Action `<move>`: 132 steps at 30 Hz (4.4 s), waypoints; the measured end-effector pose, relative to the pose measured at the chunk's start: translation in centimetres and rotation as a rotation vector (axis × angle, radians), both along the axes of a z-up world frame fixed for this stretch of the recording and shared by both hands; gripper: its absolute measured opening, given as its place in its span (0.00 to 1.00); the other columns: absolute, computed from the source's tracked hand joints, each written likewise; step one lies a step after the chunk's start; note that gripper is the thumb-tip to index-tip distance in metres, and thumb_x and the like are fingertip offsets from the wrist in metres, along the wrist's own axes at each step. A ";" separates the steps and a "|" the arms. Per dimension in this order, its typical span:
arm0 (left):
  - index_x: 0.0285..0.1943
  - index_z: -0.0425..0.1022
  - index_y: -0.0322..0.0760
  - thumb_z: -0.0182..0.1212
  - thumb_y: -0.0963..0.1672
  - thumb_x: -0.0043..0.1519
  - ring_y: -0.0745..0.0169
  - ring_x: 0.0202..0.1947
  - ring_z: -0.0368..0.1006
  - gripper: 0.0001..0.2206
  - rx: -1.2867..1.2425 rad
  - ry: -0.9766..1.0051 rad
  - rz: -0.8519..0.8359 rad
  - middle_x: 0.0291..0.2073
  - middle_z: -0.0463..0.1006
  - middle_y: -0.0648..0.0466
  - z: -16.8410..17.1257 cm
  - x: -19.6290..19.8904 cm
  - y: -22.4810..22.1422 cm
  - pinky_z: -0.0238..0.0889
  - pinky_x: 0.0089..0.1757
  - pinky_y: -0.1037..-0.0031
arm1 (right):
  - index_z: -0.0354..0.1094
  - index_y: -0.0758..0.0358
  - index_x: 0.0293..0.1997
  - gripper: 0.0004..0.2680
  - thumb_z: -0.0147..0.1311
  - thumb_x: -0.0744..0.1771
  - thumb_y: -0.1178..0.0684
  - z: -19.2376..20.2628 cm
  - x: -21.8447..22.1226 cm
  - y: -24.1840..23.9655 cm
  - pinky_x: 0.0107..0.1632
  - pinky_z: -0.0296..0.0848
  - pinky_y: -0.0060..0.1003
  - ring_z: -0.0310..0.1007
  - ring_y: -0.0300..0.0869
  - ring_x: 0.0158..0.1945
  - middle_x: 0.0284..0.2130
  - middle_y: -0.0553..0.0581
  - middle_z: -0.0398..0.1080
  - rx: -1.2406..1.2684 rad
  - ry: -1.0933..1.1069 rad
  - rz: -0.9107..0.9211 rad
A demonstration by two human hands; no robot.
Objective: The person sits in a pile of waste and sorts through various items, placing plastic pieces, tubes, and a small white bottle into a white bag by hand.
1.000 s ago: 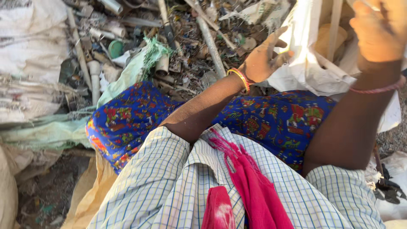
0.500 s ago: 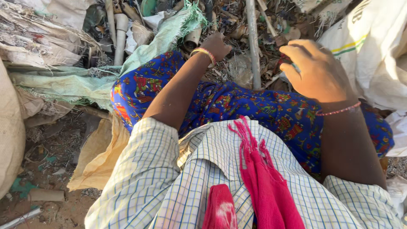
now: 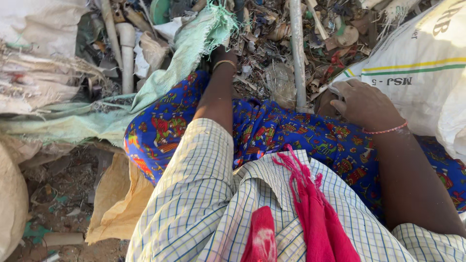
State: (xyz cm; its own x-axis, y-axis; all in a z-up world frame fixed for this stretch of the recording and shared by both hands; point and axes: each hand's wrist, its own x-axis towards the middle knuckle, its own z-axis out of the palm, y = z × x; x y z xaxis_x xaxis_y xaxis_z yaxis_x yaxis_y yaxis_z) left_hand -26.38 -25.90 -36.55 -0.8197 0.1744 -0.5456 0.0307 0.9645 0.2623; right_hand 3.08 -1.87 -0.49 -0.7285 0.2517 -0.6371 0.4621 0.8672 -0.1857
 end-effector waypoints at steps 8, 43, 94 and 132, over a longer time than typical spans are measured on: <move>0.59 0.75 0.36 0.56 0.56 0.64 0.38 0.54 0.74 0.25 -0.056 -0.099 -0.177 0.53 0.77 0.38 -3.9 -2.6 -2.7 0.67 0.52 0.52 | 0.67 0.61 0.61 0.19 0.56 0.66 0.43 0.3 0.1 -0.5 0.57 0.71 0.51 0.73 0.58 0.54 0.50 0.64 0.73 0.002 0.042 0.047; 0.67 0.73 0.41 0.55 0.48 0.62 0.40 0.70 0.62 0.23 -0.218 -0.064 -0.811 0.68 0.70 0.46 24.4 21.4 2.3 0.25 0.67 0.30 | 0.69 0.57 0.62 0.18 0.57 0.66 0.46 1.9 3.0 -2.2 0.46 0.75 0.51 0.78 0.59 0.40 0.49 0.62 0.75 -0.107 0.359 -0.227; 0.63 0.67 0.38 0.50 0.44 0.62 0.36 0.56 0.71 0.19 0.149 0.156 -0.365 0.58 0.71 0.41 31.4 6.2 -3.4 0.32 0.63 0.38 | 0.73 0.55 0.60 0.14 0.52 0.67 0.52 -22.6 -7.3 6.3 0.60 0.71 0.52 0.75 0.59 0.53 0.51 0.66 0.75 0.068 0.062 0.303; 0.59 0.73 0.37 0.56 0.43 0.59 0.48 0.40 0.78 0.18 -0.047 0.206 -0.308 0.41 0.78 0.49 26.0 8.4 -8.2 0.66 0.46 0.56 | 0.62 0.69 0.53 0.18 0.61 0.68 0.44 -42.4 -16.8 -22.4 0.56 0.65 0.56 0.66 0.66 0.57 0.58 0.76 0.62 -0.189 0.450 -0.137</move>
State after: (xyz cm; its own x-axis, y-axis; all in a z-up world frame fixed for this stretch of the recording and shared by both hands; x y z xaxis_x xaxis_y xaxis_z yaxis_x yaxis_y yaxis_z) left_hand -17.95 -34.12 -10.60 -0.8264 0.4085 -0.3874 0.3685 0.9127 0.1764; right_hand -13.73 -24.30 -42.85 -0.9095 0.2751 -0.3116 0.4077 0.7361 -0.5403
